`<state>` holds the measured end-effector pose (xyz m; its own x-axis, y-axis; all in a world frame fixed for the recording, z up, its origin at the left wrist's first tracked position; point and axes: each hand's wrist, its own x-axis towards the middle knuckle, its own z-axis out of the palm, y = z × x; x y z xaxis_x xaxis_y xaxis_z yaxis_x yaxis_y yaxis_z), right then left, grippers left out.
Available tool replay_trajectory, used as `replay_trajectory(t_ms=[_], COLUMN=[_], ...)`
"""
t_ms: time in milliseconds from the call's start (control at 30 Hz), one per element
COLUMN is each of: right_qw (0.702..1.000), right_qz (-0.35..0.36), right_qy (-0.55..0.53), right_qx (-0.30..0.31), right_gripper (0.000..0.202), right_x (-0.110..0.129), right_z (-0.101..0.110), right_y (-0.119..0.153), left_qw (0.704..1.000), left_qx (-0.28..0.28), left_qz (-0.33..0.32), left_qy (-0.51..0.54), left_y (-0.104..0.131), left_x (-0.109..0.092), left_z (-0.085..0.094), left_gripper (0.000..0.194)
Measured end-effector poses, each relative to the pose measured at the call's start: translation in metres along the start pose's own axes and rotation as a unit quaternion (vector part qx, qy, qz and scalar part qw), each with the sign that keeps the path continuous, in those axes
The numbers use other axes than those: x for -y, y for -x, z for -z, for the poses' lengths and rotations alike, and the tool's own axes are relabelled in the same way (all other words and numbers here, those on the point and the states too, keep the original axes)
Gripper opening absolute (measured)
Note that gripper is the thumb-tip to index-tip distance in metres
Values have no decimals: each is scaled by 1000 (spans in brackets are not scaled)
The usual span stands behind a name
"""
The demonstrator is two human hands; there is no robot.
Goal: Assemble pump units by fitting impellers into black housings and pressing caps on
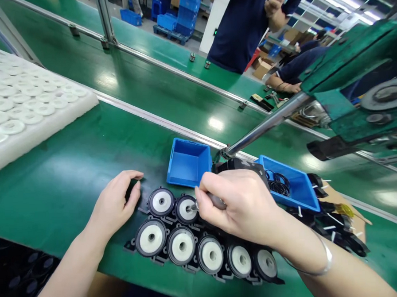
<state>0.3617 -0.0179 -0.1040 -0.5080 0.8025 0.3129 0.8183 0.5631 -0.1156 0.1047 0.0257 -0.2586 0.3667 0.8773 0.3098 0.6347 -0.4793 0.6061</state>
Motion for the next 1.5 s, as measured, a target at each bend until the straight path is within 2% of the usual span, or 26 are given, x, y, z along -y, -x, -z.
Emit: replay_trajectory(t_ms=[133,300,467,567,767,900,1167,1300,1400,1500], right_qw=[1000,997,998,999,1000,998,996,997,997,997], right_qz=[12,49,45,48,4,-43,-53,-42,-31,-27], right_qy=[22,37,20,18,13,43,67,54,41,35], right_qx=[-13,39,32,16,-25,-20,-20,19,53,64], right_gripper=[26,24,24,25,28,26,26,22,22,22], right_x=[1,4,5,6,3,-8,-14,-12,-13,-14], right_z=[-13,-27,-37,-24,25,36,7,-8,-18,-19], right_y=[5,7,8,6,8,26,56,60,61,60], left_qw=[1000,1000,1000,1000,1000,1000,998,996,996,996], left_qx=[4,1,-2,-1,-4,2,9,37,36,35], left_qz=[3,7,8,6,6,11,30,54,58,60], left_qy=[-9,-10,-13,-11,-14,-27,-52,-54,-50,-52], left_y=[-1,-1,-1,-2,-2,-3,-4,-4,-4,-6], left_x=[0,0,2,4,5,5,6,4,3,2], left_z=[-1,-1,-1,-1,1,2,2,5,6,6], left_gripper=[24,23,23,23,25,27,28,25,25,24])
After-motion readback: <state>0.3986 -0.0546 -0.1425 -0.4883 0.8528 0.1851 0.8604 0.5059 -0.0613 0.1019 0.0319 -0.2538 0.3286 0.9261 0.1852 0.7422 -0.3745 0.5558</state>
